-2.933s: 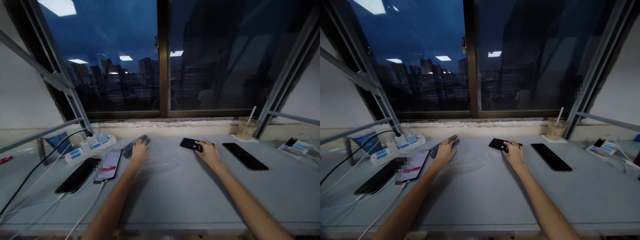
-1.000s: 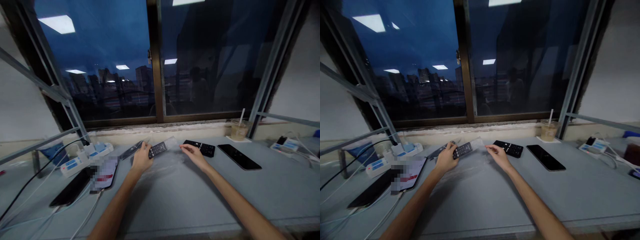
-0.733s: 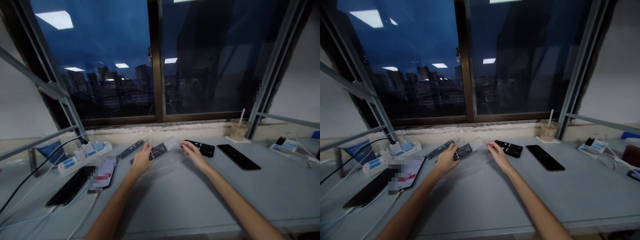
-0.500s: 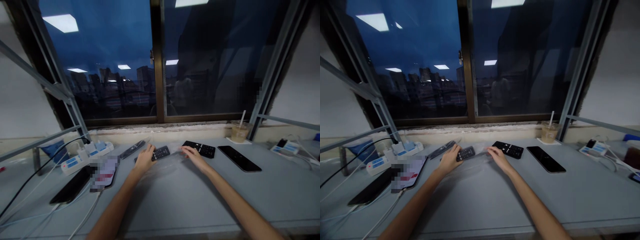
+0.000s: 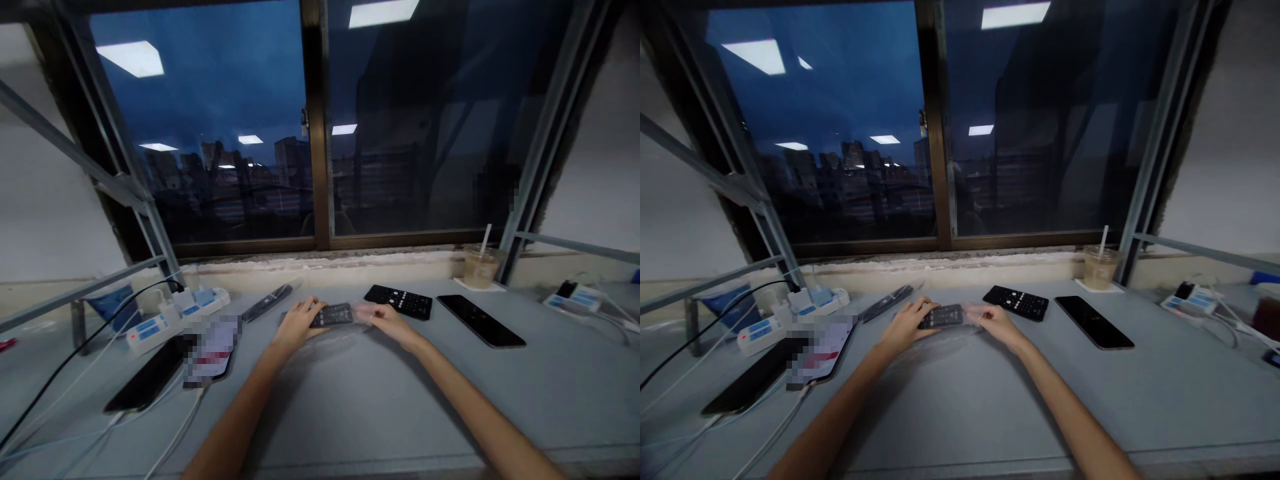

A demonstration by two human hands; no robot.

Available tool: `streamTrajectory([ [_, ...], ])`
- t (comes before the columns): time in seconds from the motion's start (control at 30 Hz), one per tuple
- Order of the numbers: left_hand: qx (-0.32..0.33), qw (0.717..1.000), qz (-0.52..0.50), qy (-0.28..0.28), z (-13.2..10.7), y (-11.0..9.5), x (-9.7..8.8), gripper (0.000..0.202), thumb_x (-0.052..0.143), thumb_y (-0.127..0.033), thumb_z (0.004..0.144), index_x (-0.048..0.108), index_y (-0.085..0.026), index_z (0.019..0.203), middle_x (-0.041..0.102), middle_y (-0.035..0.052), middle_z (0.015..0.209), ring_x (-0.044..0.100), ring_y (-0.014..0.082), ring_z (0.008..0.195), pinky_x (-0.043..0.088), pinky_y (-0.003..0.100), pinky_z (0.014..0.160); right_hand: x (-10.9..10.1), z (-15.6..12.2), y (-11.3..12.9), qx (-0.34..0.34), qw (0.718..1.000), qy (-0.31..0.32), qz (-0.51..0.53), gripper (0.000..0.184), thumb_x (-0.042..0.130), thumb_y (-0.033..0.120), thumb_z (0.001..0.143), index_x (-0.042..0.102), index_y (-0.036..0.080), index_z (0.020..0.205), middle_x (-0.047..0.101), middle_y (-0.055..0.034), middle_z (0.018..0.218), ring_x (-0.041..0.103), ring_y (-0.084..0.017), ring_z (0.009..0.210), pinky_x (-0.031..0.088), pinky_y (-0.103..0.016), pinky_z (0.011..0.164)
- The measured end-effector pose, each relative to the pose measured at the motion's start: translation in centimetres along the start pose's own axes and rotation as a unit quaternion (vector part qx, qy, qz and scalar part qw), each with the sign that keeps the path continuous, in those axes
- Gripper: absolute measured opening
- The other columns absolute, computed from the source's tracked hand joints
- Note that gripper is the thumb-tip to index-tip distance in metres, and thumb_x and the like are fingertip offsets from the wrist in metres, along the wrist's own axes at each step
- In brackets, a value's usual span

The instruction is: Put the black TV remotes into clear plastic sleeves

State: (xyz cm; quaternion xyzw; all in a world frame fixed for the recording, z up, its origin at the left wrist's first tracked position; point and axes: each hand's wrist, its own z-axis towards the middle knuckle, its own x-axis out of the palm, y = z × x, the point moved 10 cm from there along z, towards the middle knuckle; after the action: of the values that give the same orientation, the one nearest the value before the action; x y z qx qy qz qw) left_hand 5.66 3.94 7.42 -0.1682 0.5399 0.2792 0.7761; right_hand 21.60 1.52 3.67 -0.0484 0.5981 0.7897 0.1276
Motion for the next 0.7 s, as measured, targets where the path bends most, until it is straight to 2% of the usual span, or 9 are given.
streamTrajectory([
  [0.2,0.020,0.999,0.015,-0.031,0.1,-1.0,-0.2,0.047,0.054,-0.041,0.081,0.044,-0.023,0.123,0.051,0.0056,0.113,0.052,0.0195,0.095,0.038,0.030,0.089,0.0,-0.2,1.1,-0.014,1.000,-0.005,0.009,0.032,0.062,0.045,0.071,0.070,0.022,0.093,0.067,-0.0056,0.103,0.060,-0.021,0.097,0.041,-0.038,0.091],
  [0.43,0.002,1.000,-0.007,-0.008,0.1,-1.2,0.4,0.049,0.056,-0.038,0.080,0.042,-0.026,0.126,0.051,0.0047,0.114,0.051,0.0195,0.097,0.038,0.030,0.090,0.0,-0.1,0.7,-0.003,1.000,-0.011,-0.001,0.028,0.064,0.041,0.069,0.071,0.022,0.088,0.067,-0.0058,0.102,0.060,-0.021,0.094,0.044,-0.035,0.086],
  [0.57,0.001,1.000,-0.003,-0.001,0.2,-0.7,0.2,0.051,0.060,-0.030,0.079,0.040,-0.029,0.126,0.050,0.0032,0.115,0.049,0.0195,0.100,0.037,0.030,0.091,-1.2,0.2,0.0,0.010,0.999,-0.042,-0.014,0.025,0.066,0.040,0.066,0.072,0.022,0.083,0.064,-0.0063,0.108,0.061,-0.020,0.092,0.046,-0.034,0.083],
  [0.7,-0.023,1.000,0.006,-0.005,0.3,0.7,-0.6,0.050,0.060,-0.025,0.078,0.041,-0.030,0.124,0.049,0.0033,0.116,0.050,0.0199,0.101,0.034,0.033,0.093,-2.9,0.3,-0.2,0.012,0.997,-0.073,-0.009,0.025,0.065,0.042,0.066,0.072,0.020,0.076,0.062,-0.0082,0.112,0.060,-0.022,0.094,0.047,-0.030,0.076],
])
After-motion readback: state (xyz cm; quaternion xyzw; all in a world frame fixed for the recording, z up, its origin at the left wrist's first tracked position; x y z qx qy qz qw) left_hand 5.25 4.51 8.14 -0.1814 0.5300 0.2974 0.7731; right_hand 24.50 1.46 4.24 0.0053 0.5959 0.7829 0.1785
